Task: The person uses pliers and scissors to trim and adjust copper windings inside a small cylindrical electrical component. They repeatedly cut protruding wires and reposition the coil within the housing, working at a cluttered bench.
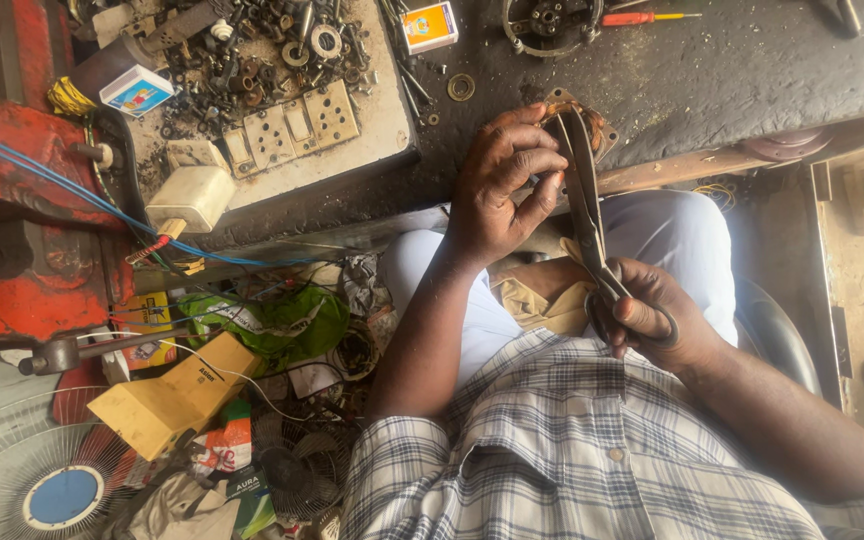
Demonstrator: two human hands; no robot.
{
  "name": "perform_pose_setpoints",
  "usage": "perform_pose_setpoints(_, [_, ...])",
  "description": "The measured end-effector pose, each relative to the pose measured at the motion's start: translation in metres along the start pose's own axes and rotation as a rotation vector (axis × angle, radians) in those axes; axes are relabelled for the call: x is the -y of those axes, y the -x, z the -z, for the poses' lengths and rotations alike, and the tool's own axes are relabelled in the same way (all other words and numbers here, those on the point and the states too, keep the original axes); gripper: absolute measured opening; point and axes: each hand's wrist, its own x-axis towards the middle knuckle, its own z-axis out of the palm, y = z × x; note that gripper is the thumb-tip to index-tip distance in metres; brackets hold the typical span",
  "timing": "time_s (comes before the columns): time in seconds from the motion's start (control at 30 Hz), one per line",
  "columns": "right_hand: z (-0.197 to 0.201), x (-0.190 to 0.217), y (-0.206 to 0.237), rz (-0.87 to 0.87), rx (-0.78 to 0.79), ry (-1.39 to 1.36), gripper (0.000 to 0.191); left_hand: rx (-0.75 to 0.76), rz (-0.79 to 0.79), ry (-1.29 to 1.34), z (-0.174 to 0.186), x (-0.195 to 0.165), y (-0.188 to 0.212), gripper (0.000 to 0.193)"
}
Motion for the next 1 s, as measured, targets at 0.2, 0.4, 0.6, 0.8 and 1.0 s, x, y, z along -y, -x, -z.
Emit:
perform_pose_setpoints(0.2, [0.006, -0.009, 0.010, 0.000, 0.062, 0.036, 0.047, -0.010, 0.006, 0.003, -0.001, -0.001, 0.000, 0.015])
perform_pose_setpoints(0.4, [0.038, 0.037, 0.051, 0.089, -0.102, 0.442, 0.051, -0.009, -0.023, 0.002, 0.001, 0.001, -0.004, 0.021])
perform_pose_setpoints(0.6, [0.067, 0.086, 0.052, 0.067, -0.711, 1.268, 0.030, -0.034, -0.037, -0.001, -0.005, -0.003, -0.007, 0.026])
perform_pose_setpoints(0.8, [0.083, 0.139, 0.044, 0.156, -0.755, 1.653, 0.014, -0.035, -0.039, -0.010, 0.000, -0.004, -0.008, 0.027])
perform_pose_setpoints(1.0, [0.111, 0.198, -0.006, 0.557, -0.538, 1.982, 0.005, -0.057, -0.043, -0.011, -0.001, -0.004, -0.009, 0.027])
